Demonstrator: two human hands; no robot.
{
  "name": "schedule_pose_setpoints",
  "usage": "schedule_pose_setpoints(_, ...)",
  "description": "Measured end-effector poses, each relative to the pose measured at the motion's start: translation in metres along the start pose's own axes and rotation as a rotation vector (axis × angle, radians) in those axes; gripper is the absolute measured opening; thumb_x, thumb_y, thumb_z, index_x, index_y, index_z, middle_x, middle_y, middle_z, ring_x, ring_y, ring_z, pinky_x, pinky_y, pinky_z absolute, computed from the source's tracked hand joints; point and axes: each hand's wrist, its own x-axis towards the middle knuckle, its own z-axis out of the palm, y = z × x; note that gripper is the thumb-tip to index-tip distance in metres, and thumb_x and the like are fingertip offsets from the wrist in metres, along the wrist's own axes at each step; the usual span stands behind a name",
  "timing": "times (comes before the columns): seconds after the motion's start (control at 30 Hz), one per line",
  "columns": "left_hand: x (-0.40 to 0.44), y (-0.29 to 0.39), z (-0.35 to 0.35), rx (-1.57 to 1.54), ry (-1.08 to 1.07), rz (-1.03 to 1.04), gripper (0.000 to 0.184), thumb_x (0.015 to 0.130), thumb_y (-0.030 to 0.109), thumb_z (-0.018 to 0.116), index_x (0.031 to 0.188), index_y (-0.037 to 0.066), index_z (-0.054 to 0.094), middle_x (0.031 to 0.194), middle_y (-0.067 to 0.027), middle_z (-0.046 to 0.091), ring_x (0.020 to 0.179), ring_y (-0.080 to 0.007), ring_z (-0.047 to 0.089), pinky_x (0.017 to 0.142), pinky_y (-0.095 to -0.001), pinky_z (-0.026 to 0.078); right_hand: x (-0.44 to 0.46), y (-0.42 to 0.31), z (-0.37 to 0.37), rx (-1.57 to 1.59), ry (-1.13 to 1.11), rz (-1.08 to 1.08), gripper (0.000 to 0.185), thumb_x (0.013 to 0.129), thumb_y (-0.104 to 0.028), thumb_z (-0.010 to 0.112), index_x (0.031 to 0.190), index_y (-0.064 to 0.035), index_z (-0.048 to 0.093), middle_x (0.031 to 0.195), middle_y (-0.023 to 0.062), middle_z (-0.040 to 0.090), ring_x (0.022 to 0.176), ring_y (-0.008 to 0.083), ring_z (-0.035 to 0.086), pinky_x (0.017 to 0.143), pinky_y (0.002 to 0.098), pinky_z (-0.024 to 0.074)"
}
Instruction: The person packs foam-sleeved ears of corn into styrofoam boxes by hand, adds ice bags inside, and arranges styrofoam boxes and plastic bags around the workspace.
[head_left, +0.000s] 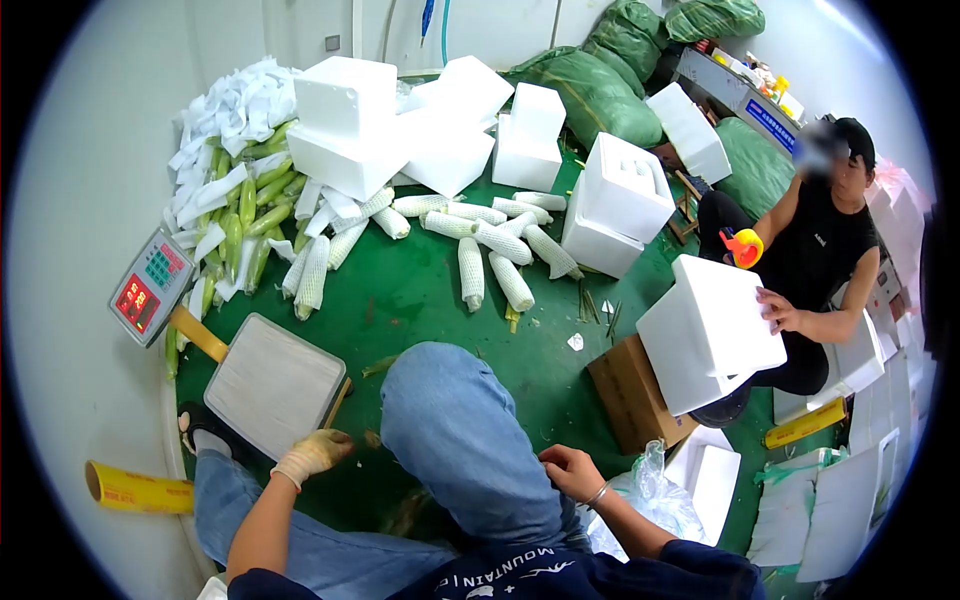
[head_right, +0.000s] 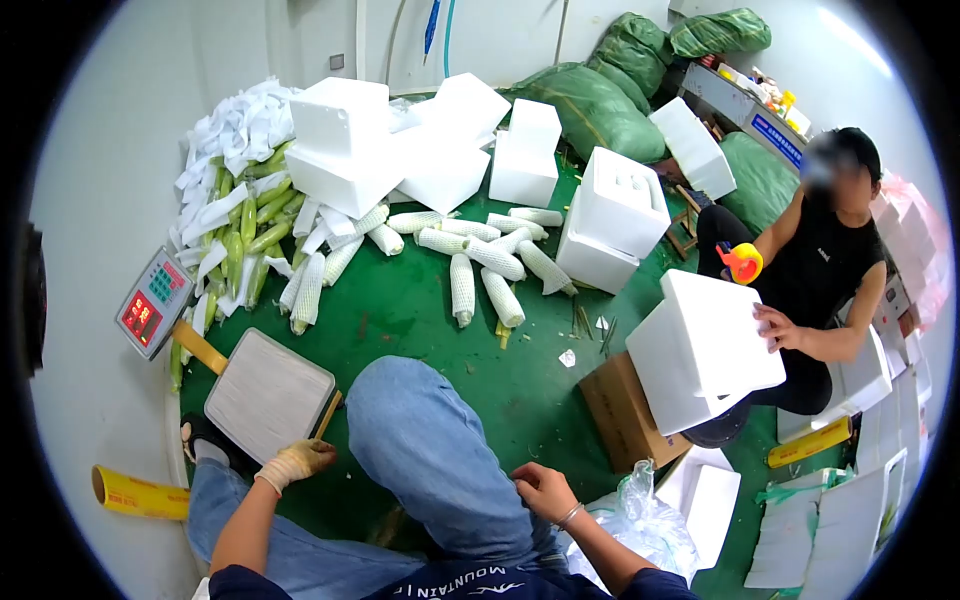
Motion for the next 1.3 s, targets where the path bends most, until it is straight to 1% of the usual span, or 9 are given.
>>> schedule_pose_setpoints(0.07,0.002,-0.003,0.002,-0.013,-0.013,0.002,0.045,0.088,0.042,0.055,0.121,0.011,0.062,0.120,-0.0144,0.062,0.113,-0.0310,0.057,0.097,-0.0352,0.043,-0.001,-0.005,0.002,0.016,-0.020,0.058,0.019,0.086,-0.011,0.059,0.099,0.0010,0.064,0.081,0.0099,0.068,0.071,0.0136,0.064,0.066,0.0280,0.0518)
schedule_pose_setpoints(0.17,-0.005,0.001,0.002,0.019,0.009,-0.055,0.045,0.089,0.041,0.055,0.121,0.011,0.062,0.121,-0.0136,0.062,0.114,-0.0307,0.057,0.097,-0.0353,0.043,-0.002,-0.002,0.008,-0.032,0.051,0.004,0.021,0.086,-0.012,0.057,0.101,0.0008,0.064,0.079,0.0110,0.068,0.067,0.0150,0.063,0.064,0.0288,0.0511)
schedule_pose_setpoints(0.23,-0.006,0.001,0.003,0.046,0.008,-0.053,0.045,0.089,0.041,0.056,0.121,0.009,0.061,0.118,-0.0120,0.064,0.109,-0.0260,0.059,0.094,-0.0318,0.044,-0.001,0.006,0.012,-0.053,0.059,-0.027,0.022,0.087,-0.013,0.056,0.101,0.0006,0.064,0.079,0.0119,0.067,0.067,0.0160,0.063,0.065,0.0292,0.0510)
schedule_pose_setpoints(0.33,0.001,-0.004,0.007,0.097,-0.009,-0.006,0.046,0.089,0.040,0.056,0.123,0.010,0.060,0.120,-0.0110,0.063,0.111,-0.0261,0.059,0.095,-0.0318,0.043,-0.003,0.004,0.012,-0.065,0.077,-0.040,0.023,0.088,-0.015,0.053,0.101,0.0005,0.064,0.079,0.0148,0.067,0.067,0.0194,0.064,0.066,0.0309,0.0511)
schedule_pose_setpoints(0.43,-0.011,0.013,0.000,0.108,-0.019,-0.043,0.045,0.090,0.040,0.055,0.124,0.011,0.060,0.123,-0.0105,0.061,0.113,-0.0268,0.057,0.097,-0.0323,0.043,-0.001,-0.001,0.014,-0.127,0.061,-0.049,0.023,0.088,-0.014,0.052,0.101,0.0006,0.064,0.085,0.0178,0.067,0.075,0.0264,0.066,0.072,0.0333,0.0509)
schedule_pose_setpoints(0.63,-0.007,0.013,0.001,0.145,-0.081,-0.064,0.048,0.089,0.044,0.054,0.126,0.013,0.059,0.127,-0.0098,0.059,0.118,-0.0273,0.054,0.100,-0.0326,0.040,0.002,0.005,0.016,-0.157,0.055,-0.107,0.024,0.088,-0.014,0.050,0.101,0.0008,0.064,0.088,0.0210,0.066,0.082,0.0319,0.065,0.077,0.0353,0.0505)
schedule_pose_setpoints(0.73,-0.002,0.004,0.005,0.110,-0.066,-0.046,0.049,0.090,0.044,0.054,0.126,0.011,0.058,0.127,-0.0108,0.059,0.118,-0.0277,0.054,0.100,-0.0330,0.040,0.002,0.004,0.016,-0.169,0.070,-0.143,0.024,0.088,-0.014,0.049,0.100,0.0010,0.064,0.089,0.0218,0.065,0.084,0.0338,0.065,0.077,0.0363,0.0503)
schedule_pose_setpoints(0.93,-0.006,0.007,0.005,0.084,-0.076,-0.071,0.049,0.090,0.042,0.055,0.126,0.007,0.057,0.127,-0.0132,0.059,0.118,-0.0283,0.054,0.101,-0.0325,0.040,0.003,0.006,0.019,-0.165,0.080,-0.139,0.024,0.087,-0.012,0.049,0.100,0.0011,0.064,0.091,0.0217,0.065,0.087,0.0352,0.064,0.079,0.0374,0.0497)
schedule_pose_setpoints(1.3,-0.025,0.022,-0.002,0.132,0.018,-0.028,0.046,0.087,0.043,0.056,0.120,0.012,0.062,0.122,-0.0131,0.061,0.114,-0.0301,0.056,0.096,-0.0366,0.044,0.002,0.005,0.022,-0.148,0.104,-0.106,0.026,0.087,-0.014,0.048,0.101,0.0004,0.064,0.095,0.0223,0.065,0.091,0.0363,0.063,0.082,0.0390,0.0492)
